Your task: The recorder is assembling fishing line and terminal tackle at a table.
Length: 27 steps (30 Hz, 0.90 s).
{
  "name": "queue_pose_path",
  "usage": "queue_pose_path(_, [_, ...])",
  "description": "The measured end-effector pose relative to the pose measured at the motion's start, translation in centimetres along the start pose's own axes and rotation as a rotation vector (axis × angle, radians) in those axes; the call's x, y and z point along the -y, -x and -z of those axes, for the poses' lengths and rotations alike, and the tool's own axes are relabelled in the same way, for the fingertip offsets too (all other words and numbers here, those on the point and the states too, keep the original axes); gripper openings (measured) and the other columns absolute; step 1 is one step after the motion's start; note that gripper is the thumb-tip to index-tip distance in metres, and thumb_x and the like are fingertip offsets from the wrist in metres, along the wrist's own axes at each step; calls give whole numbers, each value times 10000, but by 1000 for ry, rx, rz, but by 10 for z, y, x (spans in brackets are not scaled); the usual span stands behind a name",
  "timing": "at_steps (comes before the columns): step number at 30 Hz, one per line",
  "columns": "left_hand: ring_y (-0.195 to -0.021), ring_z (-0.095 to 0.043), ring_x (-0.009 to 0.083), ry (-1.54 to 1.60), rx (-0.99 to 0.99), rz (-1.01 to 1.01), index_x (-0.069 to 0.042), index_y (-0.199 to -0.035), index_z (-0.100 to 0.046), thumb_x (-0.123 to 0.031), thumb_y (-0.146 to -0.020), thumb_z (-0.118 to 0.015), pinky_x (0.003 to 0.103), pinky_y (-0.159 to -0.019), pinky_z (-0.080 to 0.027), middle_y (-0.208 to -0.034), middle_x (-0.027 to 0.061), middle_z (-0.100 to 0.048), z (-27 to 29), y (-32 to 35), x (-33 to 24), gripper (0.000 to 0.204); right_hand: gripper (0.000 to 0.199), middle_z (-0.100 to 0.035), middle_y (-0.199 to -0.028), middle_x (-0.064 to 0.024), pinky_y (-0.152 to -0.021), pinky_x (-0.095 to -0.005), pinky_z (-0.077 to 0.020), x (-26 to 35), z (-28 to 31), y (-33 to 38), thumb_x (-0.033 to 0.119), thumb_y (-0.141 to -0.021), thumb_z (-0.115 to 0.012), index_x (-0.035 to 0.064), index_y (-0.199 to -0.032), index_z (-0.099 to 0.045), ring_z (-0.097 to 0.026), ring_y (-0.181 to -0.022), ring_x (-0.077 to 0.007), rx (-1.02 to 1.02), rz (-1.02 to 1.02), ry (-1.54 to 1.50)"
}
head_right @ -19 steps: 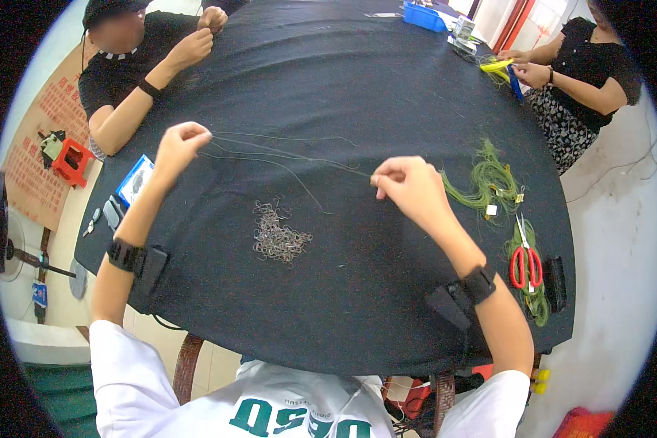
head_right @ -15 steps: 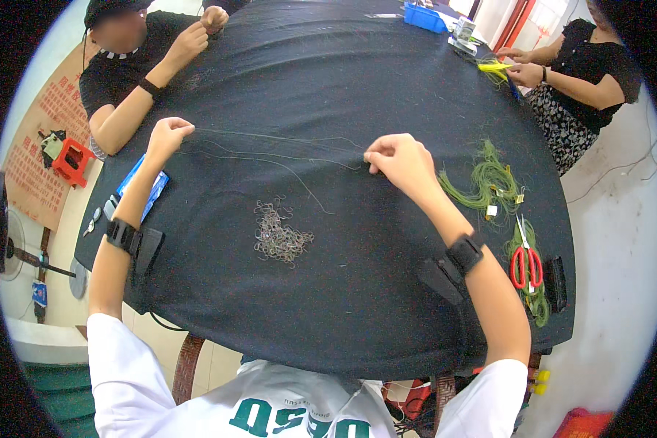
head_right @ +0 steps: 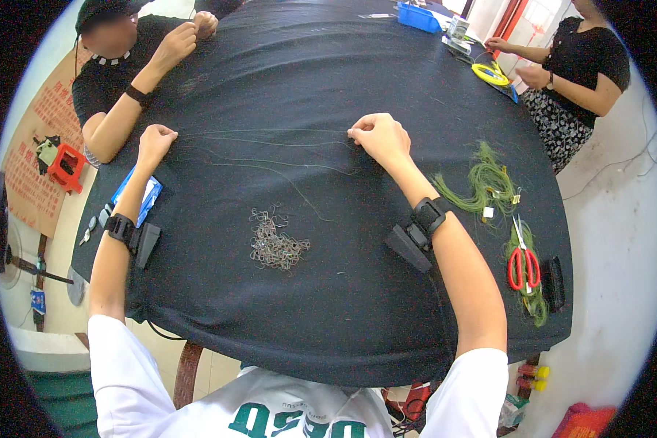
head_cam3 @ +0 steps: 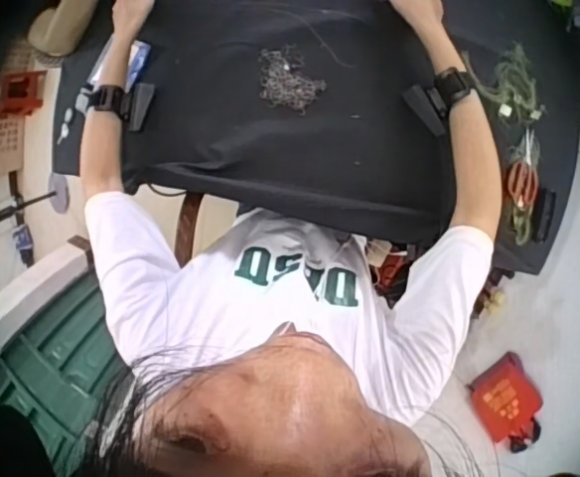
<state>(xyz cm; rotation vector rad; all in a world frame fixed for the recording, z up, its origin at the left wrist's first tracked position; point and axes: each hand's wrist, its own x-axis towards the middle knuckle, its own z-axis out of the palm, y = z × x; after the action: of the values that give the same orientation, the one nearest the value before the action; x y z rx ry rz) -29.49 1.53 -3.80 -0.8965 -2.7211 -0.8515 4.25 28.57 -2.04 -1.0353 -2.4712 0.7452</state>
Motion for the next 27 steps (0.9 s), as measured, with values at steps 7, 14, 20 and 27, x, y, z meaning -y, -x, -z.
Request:
queue_pose_path(7, [-846, -633, 342, -197, -42, -171, -12, -811, -659, -221, -764, -666, 417, -759, -481, -838, 191, -656, -3, 1, -8, 214, 223, -707, -879, -56, -785, -347, -500, -20, 28, 7, 317, -773, -655, 143, -893, -726, -671, -850, -221, -122, -40, 107])
queue_pose_path(14, [-829, -612, 360, -178, -108, -269, 6, -792, -633, -161, -770, -650, 448, -745, -462, -795, 191, -638, -1, 14, -10, 169, 144, -684, -694, -54, -682, -282, -501, -30, 112, 43, 156, -777, -627, 46, -832, -702, -657, -681, -146, 17, 2, 11])
queue_pose_path(20, [-854, -588, 341, -194, -112, -409, 4, -814, -656, -162, -790, -648, 409, -795, -448, -813, 173, -627, 12, 44, -39, 168, 98, -678, -709, -49, -646, -270, -491, -54, 132, 88, 95, -747, -632, 42, -808, -687, -634, -672, -131, 107, 50, 139])
queue_pose_path(27, [-929, -567, 317, -13, -6, -503, 7, -824, -655, -149, -800, -650, 396, -850, -429, -905, 164, -618, 21, 85, -77, 159, 151, -561, -857, -61, -681, -332, -459, -52, 100, 120, 83, -747, -685, 119, -884, -633, -578, -766, -238, 127, 230, 227])
